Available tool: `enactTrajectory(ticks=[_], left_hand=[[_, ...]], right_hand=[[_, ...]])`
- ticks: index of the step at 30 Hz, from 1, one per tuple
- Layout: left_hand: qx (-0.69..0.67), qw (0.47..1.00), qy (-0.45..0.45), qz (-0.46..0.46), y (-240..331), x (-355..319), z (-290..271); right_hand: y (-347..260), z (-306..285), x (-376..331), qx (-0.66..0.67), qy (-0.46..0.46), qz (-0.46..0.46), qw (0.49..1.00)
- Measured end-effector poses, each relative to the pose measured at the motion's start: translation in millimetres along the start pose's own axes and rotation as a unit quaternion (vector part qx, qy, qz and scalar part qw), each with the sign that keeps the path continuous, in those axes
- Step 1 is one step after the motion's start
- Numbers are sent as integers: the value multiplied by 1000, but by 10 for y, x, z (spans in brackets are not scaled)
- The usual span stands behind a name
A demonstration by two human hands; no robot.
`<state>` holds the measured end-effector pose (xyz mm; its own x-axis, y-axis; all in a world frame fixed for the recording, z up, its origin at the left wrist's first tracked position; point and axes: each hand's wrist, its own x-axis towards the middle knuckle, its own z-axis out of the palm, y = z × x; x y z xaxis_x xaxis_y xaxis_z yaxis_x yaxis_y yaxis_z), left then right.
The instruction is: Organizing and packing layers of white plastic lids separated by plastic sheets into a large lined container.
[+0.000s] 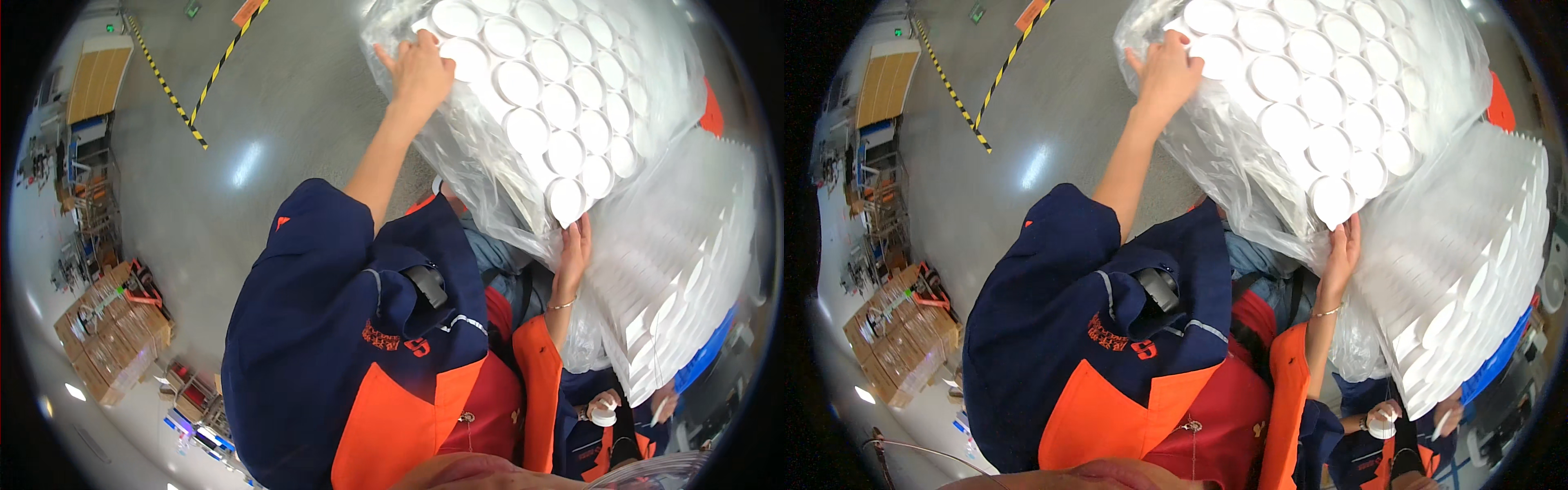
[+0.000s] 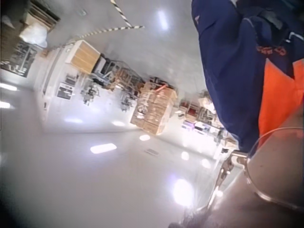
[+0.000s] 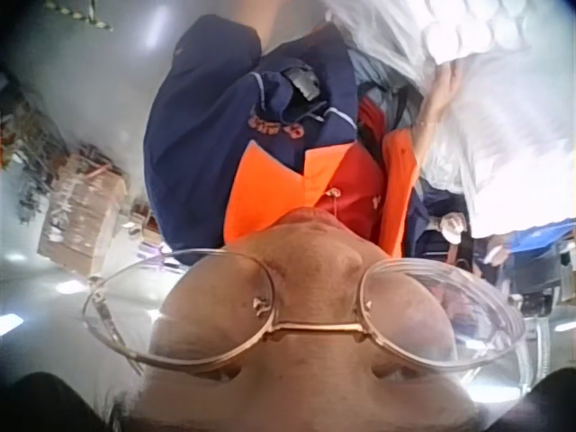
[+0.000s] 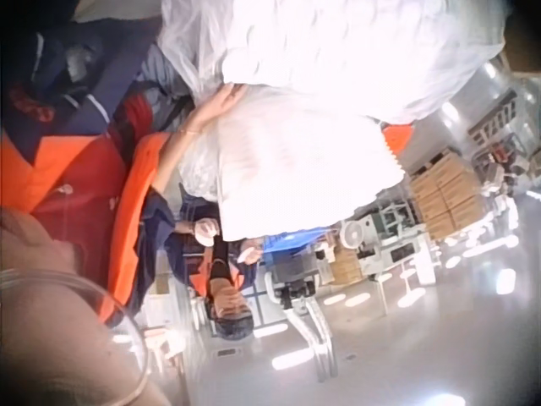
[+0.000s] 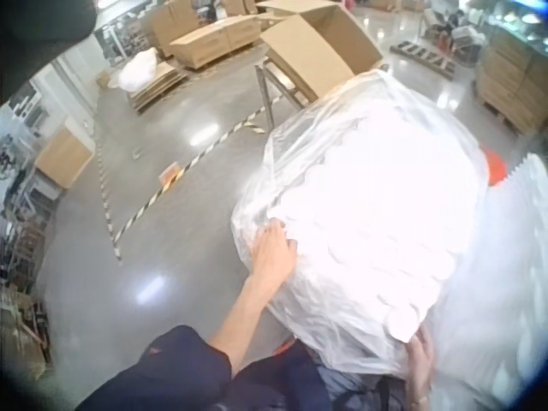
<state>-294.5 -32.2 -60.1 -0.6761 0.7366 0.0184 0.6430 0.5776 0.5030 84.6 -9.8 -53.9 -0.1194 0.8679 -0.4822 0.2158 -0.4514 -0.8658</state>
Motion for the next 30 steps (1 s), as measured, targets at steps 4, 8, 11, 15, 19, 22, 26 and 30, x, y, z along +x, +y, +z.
enactTrajectory(ticks=[4,8,11,15,19,22,26,30], left_hand=[[-11,1000,11,14,-23,-6,-4],[-3,1000,-4,10,14,44,-23],[6,999,50,3,35,201,-18],[16,985,97,139,-22,585,-36],[-17,987,-7,163,-39,677,8],[13,986,44,160,-37,477,213],[8,988,46,150,-87,200,66],[-55,978,-84,181,-289,215,-24]], right_hand=[[-12,0,-14,3,-9,-6,1000],[-1,0,-16,17,-14,-25,999],[8,-23,13,29,-30,-29,999],[-2,60,58,43,-26,-74,996],[118,40,160,-20,-9,-102,995],[105,88,147,-21,1,-104,994],[43,60,72,-31,-31,-117,992],[46,25,52,-40,-60,-133,988]])
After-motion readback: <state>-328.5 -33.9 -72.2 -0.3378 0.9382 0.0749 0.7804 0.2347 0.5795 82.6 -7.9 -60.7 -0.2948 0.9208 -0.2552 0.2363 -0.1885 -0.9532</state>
